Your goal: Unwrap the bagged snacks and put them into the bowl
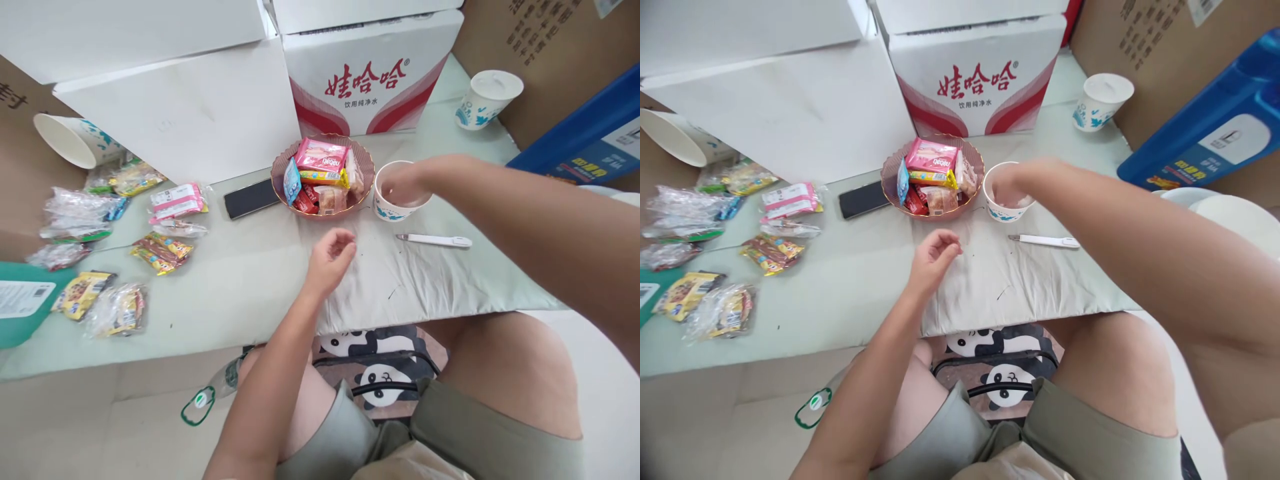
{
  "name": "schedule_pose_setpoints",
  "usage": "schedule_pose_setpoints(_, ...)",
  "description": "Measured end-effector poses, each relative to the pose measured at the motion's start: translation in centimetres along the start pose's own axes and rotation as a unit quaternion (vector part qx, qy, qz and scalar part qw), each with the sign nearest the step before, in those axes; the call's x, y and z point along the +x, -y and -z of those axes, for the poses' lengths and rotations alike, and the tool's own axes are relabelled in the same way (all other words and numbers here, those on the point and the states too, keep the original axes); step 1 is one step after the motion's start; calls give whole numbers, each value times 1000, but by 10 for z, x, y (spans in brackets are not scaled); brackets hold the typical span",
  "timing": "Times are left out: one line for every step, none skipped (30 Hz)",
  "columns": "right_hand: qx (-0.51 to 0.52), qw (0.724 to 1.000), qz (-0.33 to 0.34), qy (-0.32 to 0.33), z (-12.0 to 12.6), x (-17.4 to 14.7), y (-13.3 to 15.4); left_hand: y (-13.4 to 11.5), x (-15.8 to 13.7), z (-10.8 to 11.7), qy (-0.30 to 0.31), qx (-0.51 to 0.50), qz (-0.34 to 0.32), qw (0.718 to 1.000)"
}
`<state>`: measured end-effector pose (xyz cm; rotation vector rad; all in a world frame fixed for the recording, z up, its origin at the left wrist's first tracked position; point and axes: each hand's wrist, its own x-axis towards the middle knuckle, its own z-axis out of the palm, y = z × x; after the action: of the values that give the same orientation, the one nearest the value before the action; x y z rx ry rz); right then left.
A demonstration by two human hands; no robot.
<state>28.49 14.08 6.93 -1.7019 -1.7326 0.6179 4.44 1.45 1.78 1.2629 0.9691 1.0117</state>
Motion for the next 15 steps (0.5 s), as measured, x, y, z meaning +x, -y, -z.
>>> schedule_pose_setpoints(-25, 999, -4, 24, 13, -16, 9, -1, 1, 4, -33, -4, -15, 999)
schedule_pose_setpoints(-47, 998, -7, 42, 24, -36, 17, -2, 2, 8, -61, -7, -28, 998)
schedule_pose_setpoints(-75, 996, -1, 43, 34, -59, 25, -3, 2, 12, -85, -10, -38, 996)
schedule_pose_setpoints(-117, 993, 29, -18, 40, -83, 31, -4, 2, 16, -104, -13, -43, 994)
schedule_pose_setpoints(-129, 988, 42, -78, 42, -108, 35, -4, 1, 20, -118, -16, -46, 992)
schedule_pose_setpoints(-107, 986, 49, -119, 40, -131, 37, -5, 1, 23, -129, -18, -46, 990)
schedule_pose_setpoints(-74, 987, 58, -132, 34, -151, 38, -5, 1, 25, -136, -19, -45, 989)
schedule_pose_setpoints(-46, 990, 70, -117, 24, -167, 37, -5, 1, 28, -145, -21, -45, 988)
schedule_pose_setpoints(-30, 993, 84, -75, 12, -179, 36, -5, 1, 31, -159, -25, -45, 986)
schedule_pose_setpoints(-10, 994, 101, -26, -2, -186, 36, -6, 1, 34, -180, -33, -45, 982)
schedule_pose_setpoints(12, 991, 131, 22, -17, -190, 38, -7, 2, 39, -212, -46, -47, 975)
schedule_pose_setpoints(32, 983, 169, 62, -32, -189, 42, -9, 2, 44, -253, -65, -46, 964)
schedule_pose_setpoints(50, 972, 212, 87, -46, -187, 49, -12, 2, 50, -294, -86, -43, 951)
schedule_pose_setpoints(64, 960, 255, 100, -60, -182, 57, -15, 1, 57, -335, -105, -39, 936)
schedule_pose_setpoints(71, 948, 292, 106, -73, -175, 66, -18, -1, 64, -370, -124, -34, 920)
